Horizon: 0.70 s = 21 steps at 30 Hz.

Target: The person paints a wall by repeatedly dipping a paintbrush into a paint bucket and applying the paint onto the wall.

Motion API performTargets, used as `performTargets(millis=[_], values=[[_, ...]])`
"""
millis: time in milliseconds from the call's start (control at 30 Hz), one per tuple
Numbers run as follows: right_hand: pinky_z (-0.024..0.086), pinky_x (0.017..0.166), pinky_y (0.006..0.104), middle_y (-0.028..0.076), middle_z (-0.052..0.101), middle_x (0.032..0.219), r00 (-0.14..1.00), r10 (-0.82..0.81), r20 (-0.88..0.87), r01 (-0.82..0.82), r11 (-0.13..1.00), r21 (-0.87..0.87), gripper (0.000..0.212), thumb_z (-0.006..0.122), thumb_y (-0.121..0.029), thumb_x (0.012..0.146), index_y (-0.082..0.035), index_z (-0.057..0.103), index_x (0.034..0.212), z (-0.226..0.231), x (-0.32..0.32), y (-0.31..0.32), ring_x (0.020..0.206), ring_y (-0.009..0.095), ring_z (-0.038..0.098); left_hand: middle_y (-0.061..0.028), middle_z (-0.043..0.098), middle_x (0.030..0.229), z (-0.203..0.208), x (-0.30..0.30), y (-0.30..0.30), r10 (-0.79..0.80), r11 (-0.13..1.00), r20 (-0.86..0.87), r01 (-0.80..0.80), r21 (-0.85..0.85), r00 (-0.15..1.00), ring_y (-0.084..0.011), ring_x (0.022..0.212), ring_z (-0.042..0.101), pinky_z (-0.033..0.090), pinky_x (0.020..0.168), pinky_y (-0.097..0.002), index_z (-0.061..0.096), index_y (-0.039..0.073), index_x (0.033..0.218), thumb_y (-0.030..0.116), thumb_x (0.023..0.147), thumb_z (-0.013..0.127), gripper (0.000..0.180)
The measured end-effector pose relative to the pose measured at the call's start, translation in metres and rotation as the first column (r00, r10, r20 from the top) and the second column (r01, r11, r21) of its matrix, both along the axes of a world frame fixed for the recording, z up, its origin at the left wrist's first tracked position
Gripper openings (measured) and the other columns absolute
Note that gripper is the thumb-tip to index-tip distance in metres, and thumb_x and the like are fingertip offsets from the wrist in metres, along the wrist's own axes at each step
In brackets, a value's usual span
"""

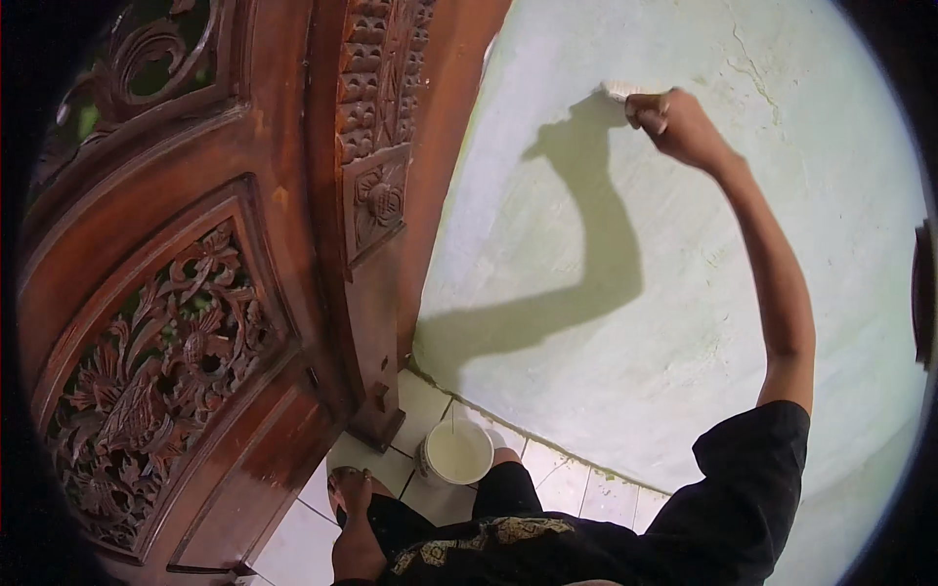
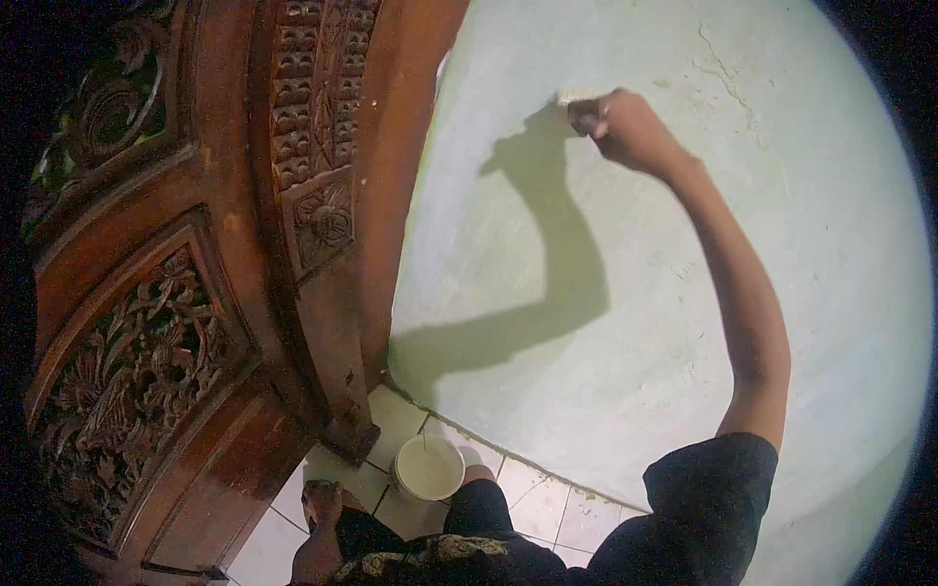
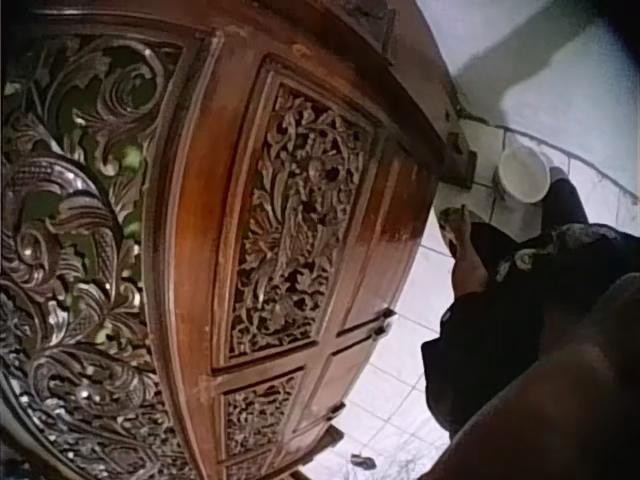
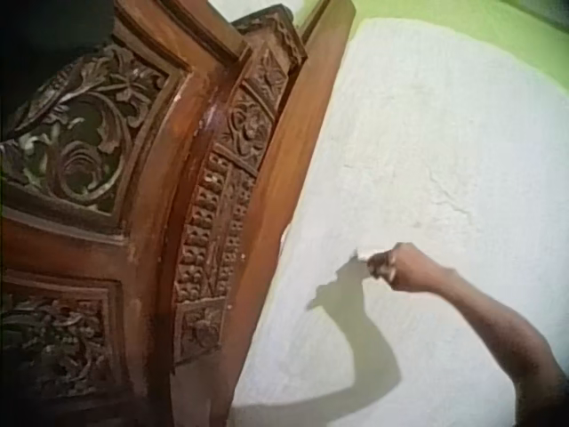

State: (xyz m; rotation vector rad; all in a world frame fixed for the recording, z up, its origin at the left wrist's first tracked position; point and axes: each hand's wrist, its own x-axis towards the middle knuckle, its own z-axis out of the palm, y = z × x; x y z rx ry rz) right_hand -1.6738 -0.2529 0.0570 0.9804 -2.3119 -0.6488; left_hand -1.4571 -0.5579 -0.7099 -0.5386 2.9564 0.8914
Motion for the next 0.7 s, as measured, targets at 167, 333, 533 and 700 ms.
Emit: performTargets(millis=[167,333,533,700], values=[[0.039,0.056,0.0254,0.003,0.05,0.065,0.99,0.11,0.089,-0.079,0.952,-0.294,0.007,0.055,0.003,0.069,0.003,0.048,0.068,0.099,-0.016,0.025,0.06,0.01,0.04,-0.0207,0.048,0.116,0.028,-0.005,0.011,0.151,0.989,-0.069,-0.15,0.012,0.986,-0.038,0.112,0.037,0.029,0.094,-0.0479,0.062,0.005,0.096,0.039,0.074,0.055,0.042],[0.045,0.053,0.0344,0.014,0.06,0.066,0.894,0.002,-0.448,-0.149,0.944,-0.293,0.012,0.05,0.005,0.07,-0.004,0.059,0.072,0.134,-0.002,-0.009,0.057,0.027,0.055,-0.0202,0.046,0.119,0.003,0.001,-0.001,-0.037,0.999,0.093,0.036,0.013,0.995,-0.0381,0.114,0.035,0.026,0.096,-0.0501,0.064,0.009,0.095,0.043,0.076,0.052,0.041],[0.042,0.059,0.0374,0.017,0.055,0.069,0.939,0.054,-0.341,-0.093,0.991,-0.098,0.015,0.043,-0.013,0.082,-0.003,0.055,0.079,0.08,-0.039,0.002,0.065,0.036,0.052,-0.0222,0.04,0.123,0.059,-0.008,0.013,-0.008,0.999,0.07,0.006,0.034,0.998,-0.0387,0.116,0.034,0.025,0.097,-0.0489,0.064,0.009,0.096,0.044,0.076,0.052,0.042],[0.04,0.054,0.0274,0.005,0.053,0.066,0.937,0.228,0.263,-0.184,0.966,-0.182,0.004,0.053,0.005,0.068,0.002,0.049,0.069,0.091,-0.029,-0.019,0.058,0.014,0.046,-0.0214,0.042,0.121,0.061,0.001,0.003,0.077,0.997,0.053,-0.076,-0.029,0.996,-0.0377,0.113,0.035,0.027,0.096,-0.0483,0.063,0.007,0.095,0.042,0.076,0.053,0.042]])
